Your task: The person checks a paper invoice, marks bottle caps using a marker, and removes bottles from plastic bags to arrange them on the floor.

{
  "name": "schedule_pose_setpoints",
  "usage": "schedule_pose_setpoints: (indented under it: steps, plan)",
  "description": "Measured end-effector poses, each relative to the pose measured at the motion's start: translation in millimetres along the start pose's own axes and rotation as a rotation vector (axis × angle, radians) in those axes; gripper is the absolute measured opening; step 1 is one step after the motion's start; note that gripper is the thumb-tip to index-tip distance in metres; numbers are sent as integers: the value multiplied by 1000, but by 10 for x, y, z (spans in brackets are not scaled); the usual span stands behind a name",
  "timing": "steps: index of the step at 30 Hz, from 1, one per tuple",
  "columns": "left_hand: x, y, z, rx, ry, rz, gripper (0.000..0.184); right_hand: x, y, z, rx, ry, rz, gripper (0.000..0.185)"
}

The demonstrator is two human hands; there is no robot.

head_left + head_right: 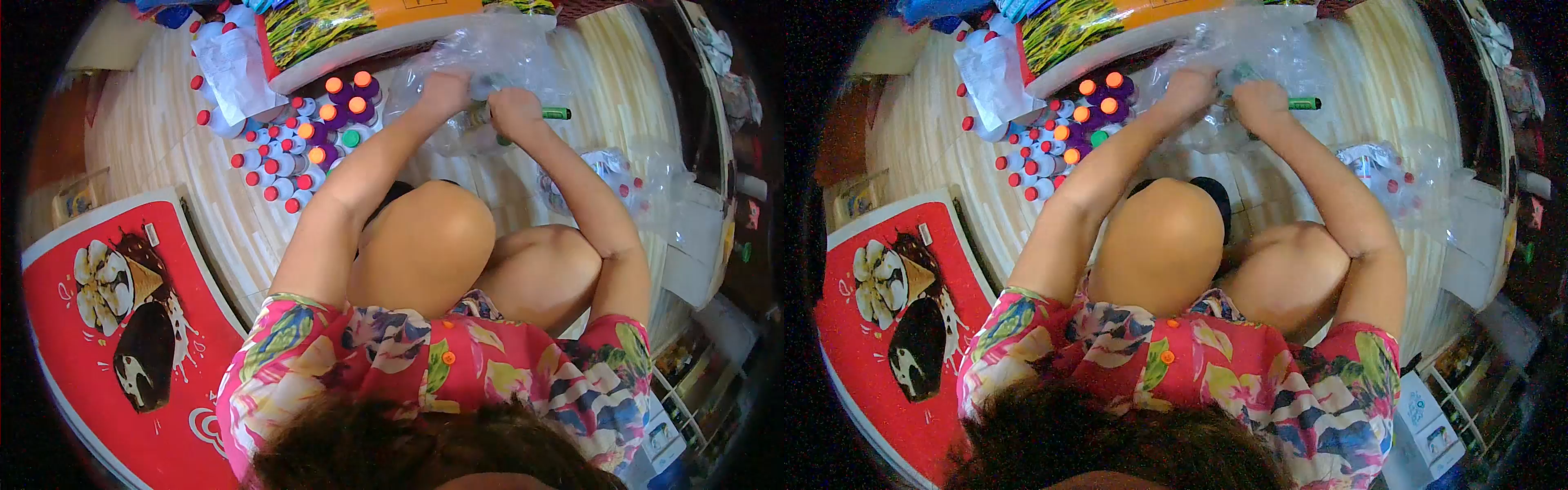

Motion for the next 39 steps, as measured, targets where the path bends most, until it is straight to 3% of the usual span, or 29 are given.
schedule_pose_setpoints:
  steps: [6,9,16,18,19,22,26,31,33,37,39]
  plan:
    - [-436,-160,1,64,-307,57,27,-264,81,-8,11,108,-432,19]
    - [-722,93,189,5,-277,-42,25,-296,-40,-29,62,65,-284,21]
    - [-1799,1426,361,-208,-348,346,22,-275,27,-49,20,143,-143,20]
    - [-2203,1854,270,-161,-355,472,22,-297,60,-118,-63,297,-78,16]
    - [-2438,2050,244,-144,-311,510,23,-309,78,-155,-105,370,-42,15]
    - [-3081,2449,133,-47,-63,453,22,-318,86,-329,-35,415,-272,14]
    - [-3662,2467,-95,37,228,370,19,-301,43,-291,-20,239,-193,17]
    - [-3969,1768,-930,51,534,208,21,-255,-170,-116,-251,161,-116,18]
    - [-3997,1379,-1237,25,607,168,21,-201,-354,5,-251,230,-117,16]
    - [-3963,809,-1596,-8,640,212,17,-165,-511,95,-206,348,-4,12]
    - [-3929,615,-1683,-26,631,256,18,-195,-496,103,-231,344,-59,16]
Point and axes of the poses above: each hand's wrist, its own x-axis towards the middle knuckle, its own y-axis out of the back of the hand, z = x × y, the point moved 1 cm from there along x, towards the middle knuckle, and after that the axes turned 7 degrees about -z, right-handed, at the moved point
